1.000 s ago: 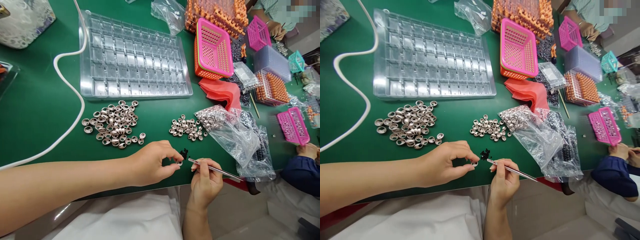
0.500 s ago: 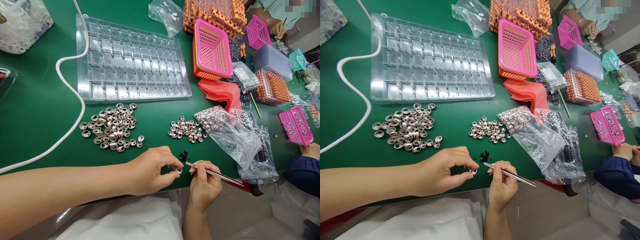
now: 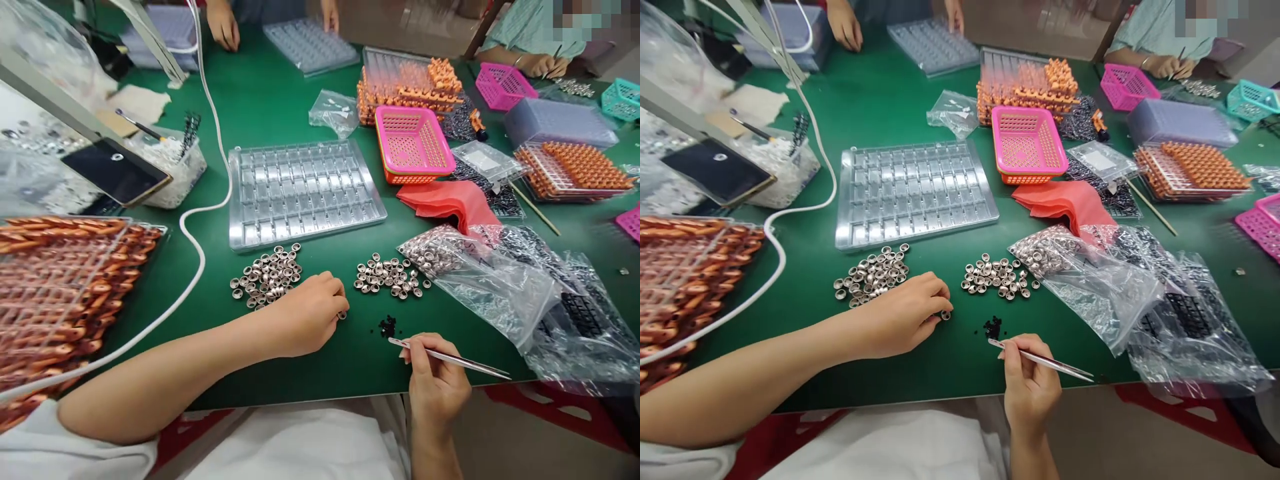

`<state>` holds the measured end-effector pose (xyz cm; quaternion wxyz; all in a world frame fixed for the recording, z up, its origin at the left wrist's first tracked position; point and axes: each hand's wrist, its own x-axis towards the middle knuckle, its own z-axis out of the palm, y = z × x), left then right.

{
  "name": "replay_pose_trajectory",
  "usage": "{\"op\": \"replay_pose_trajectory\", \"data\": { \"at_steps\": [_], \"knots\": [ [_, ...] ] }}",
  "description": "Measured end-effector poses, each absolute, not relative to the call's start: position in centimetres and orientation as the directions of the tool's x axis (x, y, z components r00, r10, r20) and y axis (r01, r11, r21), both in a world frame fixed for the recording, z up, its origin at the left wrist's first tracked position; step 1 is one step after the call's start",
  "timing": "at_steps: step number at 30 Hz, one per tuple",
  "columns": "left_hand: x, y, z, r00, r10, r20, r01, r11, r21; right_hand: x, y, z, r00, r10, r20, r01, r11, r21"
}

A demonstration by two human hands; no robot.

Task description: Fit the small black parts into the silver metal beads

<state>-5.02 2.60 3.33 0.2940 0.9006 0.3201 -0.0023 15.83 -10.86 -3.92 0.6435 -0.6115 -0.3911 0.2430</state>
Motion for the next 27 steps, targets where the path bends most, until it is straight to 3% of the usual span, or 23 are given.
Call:
{"op": "replay_pose_trajectory", "data": {
  "at_steps": [6,11,17,20,27],
  "knots": [
    [-5.6,1.6,2.7,0.832,0.554,-0.038,0.492,-0.704,0.512,16.2,-11.3,-4.3,0.57,0.804,0.17,0.133,0.114,-0.985],
    [-6.2,0.7,-0.6,0.876,0.472,0.095,0.425,-0.851,0.31,16.5,-11.3,-4.5,0.522,0.84,0.149,0.131,0.093,-0.987],
    [-8.8,1.0,0.8,0.738,0.674,-0.013,0.674,-0.737,0.05,16.4,-11.4,-4.5,0.473,0.863,0.178,0.113,0.141,-0.983],
    [-8.1,0.9,2.4,0.726,0.686,-0.037,0.686,-0.721,0.095,16.4,-11.2,-4.4,0.461,0.867,0.189,0.118,0.151,-0.981],
    [-2.6,2.8,1.3,0.66,0.751,-0.004,0.698,-0.612,0.373,16.7,-11.1,-4.3,0.42,0.89,0.175,0.125,0.134,-0.983]
  ]
}}
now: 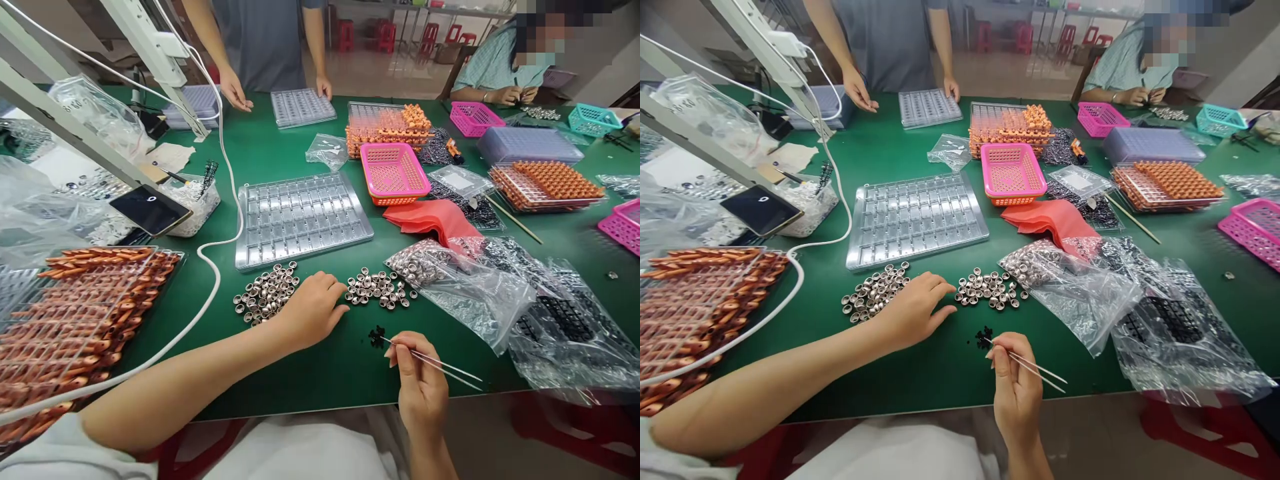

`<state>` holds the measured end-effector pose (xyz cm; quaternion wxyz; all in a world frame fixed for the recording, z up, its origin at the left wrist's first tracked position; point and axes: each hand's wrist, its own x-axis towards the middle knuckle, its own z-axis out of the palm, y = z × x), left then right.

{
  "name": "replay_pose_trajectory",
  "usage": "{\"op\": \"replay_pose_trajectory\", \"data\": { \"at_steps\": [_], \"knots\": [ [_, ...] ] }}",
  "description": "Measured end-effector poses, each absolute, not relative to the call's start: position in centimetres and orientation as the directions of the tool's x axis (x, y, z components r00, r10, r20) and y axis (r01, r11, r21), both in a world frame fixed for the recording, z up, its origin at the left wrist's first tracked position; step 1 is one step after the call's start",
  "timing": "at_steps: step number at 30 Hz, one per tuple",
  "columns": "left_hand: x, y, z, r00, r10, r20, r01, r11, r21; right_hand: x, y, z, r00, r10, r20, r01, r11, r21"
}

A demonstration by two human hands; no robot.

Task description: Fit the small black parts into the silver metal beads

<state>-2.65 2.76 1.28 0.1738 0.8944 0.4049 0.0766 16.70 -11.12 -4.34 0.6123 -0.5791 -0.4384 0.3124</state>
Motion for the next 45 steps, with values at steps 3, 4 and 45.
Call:
{"op": "replay_pose_trajectory", "data": {
  "at_steps": [3,4,45],
  "knots": [
    [-1.7,3.9,0.1,0.646,0.763,-0.016,0.691,-0.576,0.437,16.5,-11.4,-4.2,0.45,0.89,0.08,0.057,0.06,-0.997],
    [-1.6,4.1,-0.2,0.643,0.765,-0.014,0.689,-0.571,0.445,16.4,-11.4,-4.1,0.454,0.89,0.048,0.028,0.04,-0.999],
    [-1.6,1.0,-2.2,0.711,0.67,0.215,0.26,-0.534,0.805,19.9,-11.6,-2.4,0.531,0.844,-0.069,0.02,-0.093,-0.995]
  ]
}}
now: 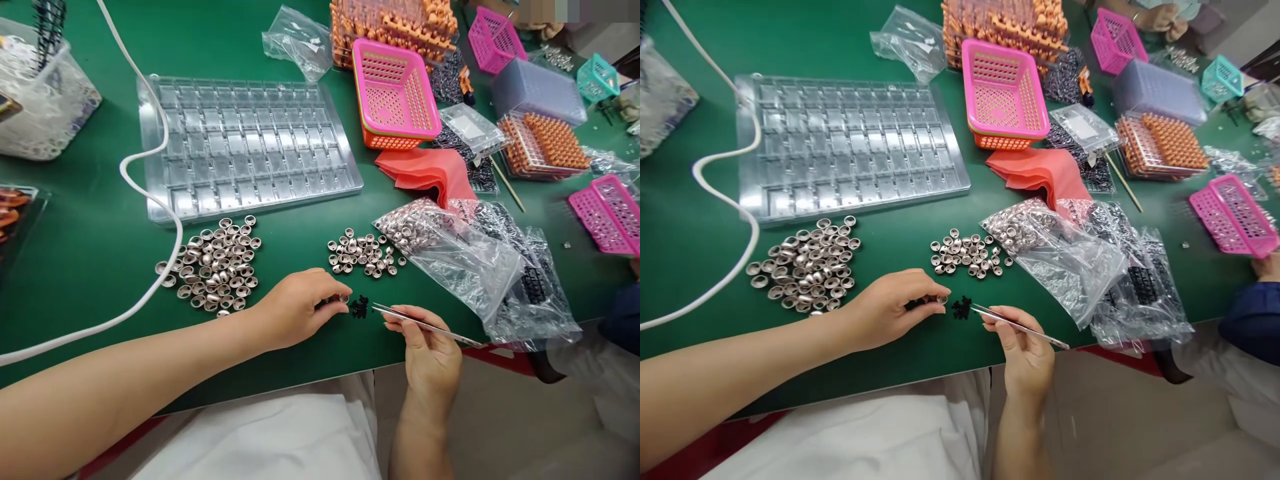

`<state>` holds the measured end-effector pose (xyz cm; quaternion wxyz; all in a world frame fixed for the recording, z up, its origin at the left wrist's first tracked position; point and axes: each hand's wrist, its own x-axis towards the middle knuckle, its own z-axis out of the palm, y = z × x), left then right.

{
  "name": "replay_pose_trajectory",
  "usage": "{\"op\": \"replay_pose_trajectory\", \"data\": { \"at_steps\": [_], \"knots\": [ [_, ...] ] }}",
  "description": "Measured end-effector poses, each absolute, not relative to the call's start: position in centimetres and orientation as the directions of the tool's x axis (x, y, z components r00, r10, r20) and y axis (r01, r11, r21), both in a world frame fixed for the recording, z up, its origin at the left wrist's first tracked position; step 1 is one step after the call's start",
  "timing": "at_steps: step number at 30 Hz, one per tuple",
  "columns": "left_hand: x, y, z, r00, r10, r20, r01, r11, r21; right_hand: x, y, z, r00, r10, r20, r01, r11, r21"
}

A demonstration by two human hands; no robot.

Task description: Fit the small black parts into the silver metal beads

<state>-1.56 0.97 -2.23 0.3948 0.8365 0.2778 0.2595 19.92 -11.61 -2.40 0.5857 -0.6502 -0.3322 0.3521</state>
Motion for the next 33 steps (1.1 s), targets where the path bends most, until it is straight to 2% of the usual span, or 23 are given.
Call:
{"op": "replay_pose_trajectory", "data": {
  "at_steps": [4,13,33],
  "knots": [
    [-1.7,0.9,-2.3,0.724,0.661,0.2,0.264,-0.532,0.804,19.8,-11.7,-2.4,0.463,0.886,0.02,0.12,-0.04,-0.992],
    [-1.4,0.9,-2.1,0.698,0.694,0.176,0.282,-0.492,0.824,18.4,-12.7,-3.1,0.447,0.885,0.126,0.318,-0.026,-0.948],
    [-1.4,1.0,-1.9,0.714,0.684,0.15,0.278,-0.473,0.836,18.5,-12.2,-3.0,0.339,0.918,0.208,0.435,0.043,-0.899]
  ]
}}
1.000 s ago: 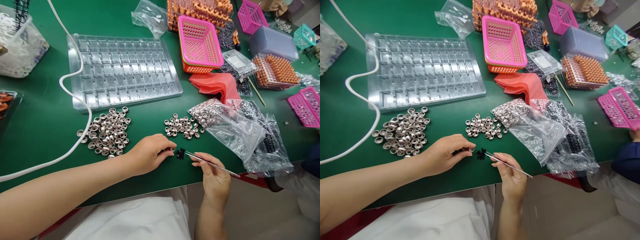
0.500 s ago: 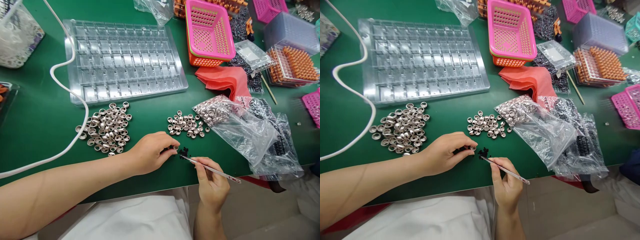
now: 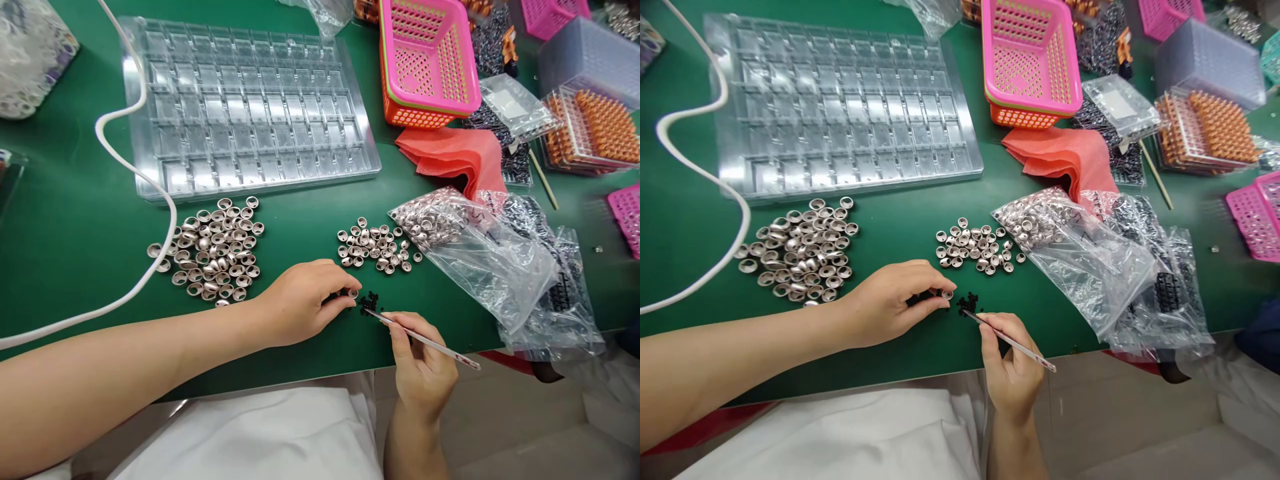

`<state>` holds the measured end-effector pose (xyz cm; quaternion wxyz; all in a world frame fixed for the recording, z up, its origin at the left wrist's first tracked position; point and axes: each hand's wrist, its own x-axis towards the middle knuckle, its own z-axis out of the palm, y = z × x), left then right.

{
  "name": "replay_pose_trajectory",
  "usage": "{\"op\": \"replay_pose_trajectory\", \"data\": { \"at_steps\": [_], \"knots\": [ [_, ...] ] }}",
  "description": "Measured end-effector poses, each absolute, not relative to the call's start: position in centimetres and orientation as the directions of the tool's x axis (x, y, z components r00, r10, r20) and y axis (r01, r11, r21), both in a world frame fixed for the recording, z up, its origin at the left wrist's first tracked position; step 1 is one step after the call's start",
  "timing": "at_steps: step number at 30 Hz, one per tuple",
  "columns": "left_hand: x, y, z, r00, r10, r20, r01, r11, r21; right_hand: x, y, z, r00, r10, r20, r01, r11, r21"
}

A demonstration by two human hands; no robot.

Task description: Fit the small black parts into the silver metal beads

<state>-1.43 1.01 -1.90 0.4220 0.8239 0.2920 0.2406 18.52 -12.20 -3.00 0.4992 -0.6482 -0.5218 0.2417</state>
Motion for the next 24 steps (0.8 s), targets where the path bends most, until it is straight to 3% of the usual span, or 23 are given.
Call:
{"op": "replay_pose_trajectory", "data": {
  "at_steps": [10,24],
  "knots": [
    [-1.42,1.03,-1.82,0.707,0.692,0.145,0.288,-0.468,0.836,18.37,-12.27,-3.26,0.265,0.902,0.342,0.54,0.155,-0.827],
    [-1.39,0.99,-1.94,0.709,0.691,0.142,0.29,-0.469,0.834,18.41,-12.15,-3.09,0.184,0.896,0.404,0.591,0.228,-0.774]
  ]
}}
